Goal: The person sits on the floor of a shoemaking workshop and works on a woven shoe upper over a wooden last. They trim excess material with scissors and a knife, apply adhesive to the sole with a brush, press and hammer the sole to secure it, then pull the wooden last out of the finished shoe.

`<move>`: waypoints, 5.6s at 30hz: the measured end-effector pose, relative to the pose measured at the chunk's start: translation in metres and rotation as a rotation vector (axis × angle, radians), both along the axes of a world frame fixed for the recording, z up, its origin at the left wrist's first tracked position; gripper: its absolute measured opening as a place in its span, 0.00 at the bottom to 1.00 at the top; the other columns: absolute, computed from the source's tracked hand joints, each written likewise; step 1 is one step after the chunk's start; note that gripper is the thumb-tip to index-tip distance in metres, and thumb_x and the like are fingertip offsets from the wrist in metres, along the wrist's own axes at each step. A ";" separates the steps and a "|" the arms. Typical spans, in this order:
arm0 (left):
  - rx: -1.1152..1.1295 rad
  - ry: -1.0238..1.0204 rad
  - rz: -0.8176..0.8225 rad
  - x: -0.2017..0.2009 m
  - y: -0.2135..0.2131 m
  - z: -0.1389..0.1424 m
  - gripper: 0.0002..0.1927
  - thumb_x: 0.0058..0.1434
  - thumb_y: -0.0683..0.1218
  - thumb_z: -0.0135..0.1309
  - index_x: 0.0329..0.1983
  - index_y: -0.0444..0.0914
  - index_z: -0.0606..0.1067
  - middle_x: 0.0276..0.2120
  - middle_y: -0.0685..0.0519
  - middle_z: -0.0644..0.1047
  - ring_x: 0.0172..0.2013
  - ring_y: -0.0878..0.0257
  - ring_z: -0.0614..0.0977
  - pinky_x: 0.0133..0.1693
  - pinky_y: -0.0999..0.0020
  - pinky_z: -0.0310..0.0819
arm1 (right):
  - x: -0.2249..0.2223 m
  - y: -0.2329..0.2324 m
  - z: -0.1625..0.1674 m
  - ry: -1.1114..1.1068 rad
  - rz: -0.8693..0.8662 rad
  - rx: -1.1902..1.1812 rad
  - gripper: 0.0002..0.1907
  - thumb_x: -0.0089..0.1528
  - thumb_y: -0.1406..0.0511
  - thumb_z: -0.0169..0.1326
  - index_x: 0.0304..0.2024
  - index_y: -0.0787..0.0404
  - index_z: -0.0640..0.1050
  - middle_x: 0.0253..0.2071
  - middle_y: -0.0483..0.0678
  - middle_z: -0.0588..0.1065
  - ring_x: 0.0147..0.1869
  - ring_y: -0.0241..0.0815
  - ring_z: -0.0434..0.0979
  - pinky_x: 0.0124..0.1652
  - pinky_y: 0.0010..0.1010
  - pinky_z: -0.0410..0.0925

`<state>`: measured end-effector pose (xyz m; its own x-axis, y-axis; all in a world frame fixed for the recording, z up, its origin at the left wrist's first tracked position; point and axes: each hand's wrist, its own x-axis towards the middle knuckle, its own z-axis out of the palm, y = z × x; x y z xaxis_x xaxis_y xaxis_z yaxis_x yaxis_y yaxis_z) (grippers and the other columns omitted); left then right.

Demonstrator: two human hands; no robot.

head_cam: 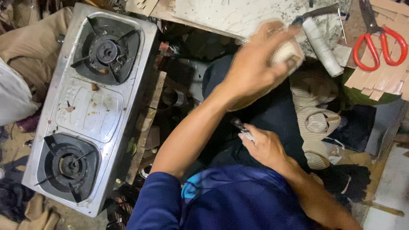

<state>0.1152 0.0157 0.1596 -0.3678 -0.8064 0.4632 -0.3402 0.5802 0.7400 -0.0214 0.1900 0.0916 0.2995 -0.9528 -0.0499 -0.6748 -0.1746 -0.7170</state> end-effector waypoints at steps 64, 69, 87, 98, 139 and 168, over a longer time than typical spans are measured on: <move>0.129 -0.118 0.025 0.103 0.093 -0.076 0.31 0.59 0.38 0.60 0.67 0.38 0.68 0.65 0.45 0.71 0.68 0.48 0.70 0.71 0.47 0.59 | -0.053 -0.180 0.078 0.755 0.290 0.024 0.13 0.68 0.58 0.49 0.45 0.59 0.80 0.29 0.56 0.79 0.35 0.58 0.81 0.42 0.51 0.73; 0.101 -0.128 0.105 0.090 0.092 -0.083 0.33 0.56 0.36 0.61 0.67 0.41 0.70 0.66 0.49 0.73 0.70 0.50 0.71 0.71 0.48 0.60 | -0.021 -0.248 0.063 0.657 0.226 -0.295 0.10 0.68 0.63 0.51 0.45 0.64 0.79 0.37 0.63 0.78 0.41 0.67 0.79 0.46 0.55 0.72; 0.036 -0.112 0.181 0.082 0.084 -0.105 0.32 0.57 0.36 0.60 0.66 0.42 0.73 0.67 0.50 0.72 0.70 0.51 0.72 0.71 0.48 0.60 | 0.012 -0.044 -0.001 -0.230 -0.122 0.309 0.16 0.65 0.67 0.50 0.55 0.66 0.76 0.46 0.54 0.81 0.50 0.47 0.83 0.47 0.36 0.72; -0.055 -0.163 0.227 0.080 0.110 -0.094 0.29 0.57 0.36 0.61 0.64 0.41 0.74 0.66 0.51 0.73 0.68 0.50 0.73 0.70 0.48 0.62 | 0.030 -0.030 0.042 0.082 -0.073 0.059 0.24 0.63 0.69 0.51 0.62 0.69 0.70 0.40 0.62 0.73 0.39 0.63 0.78 0.38 0.48 0.71; 0.061 -0.450 0.022 0.062 0.077 -0.081 0.32 0.67 0.47 0.56 0.74 0.49 0.63 0.71 0.52 0.67 0.72 0.51 0.67 0.68 0.43 0.59 | -0.026 -0.045 0.026 0.062 -0.038 -0.214 0.22 0.63 0.71 0.53 0.61 0.69 0.72 0.39 0.60 0.71 0.36 0.62 0.74 0.34 0.47 0.69; -0.045 -0.655 0.068 0.015 0.072 -0.067 0.32 0.70 0.52 0.50 0.76 0.52 0.58 0.71 0.48 0.66 0.71 0.44 0.66 0.65 0.34 0.58 | -0.068 -0.051 0.019 -0.130 -0.035 -0.108 0.17 0.67 0.67 0.51 0.57 0.69 0.74 0.39 0.63 0.78 0.39 0.60 0.80 0.38 0.43 0.72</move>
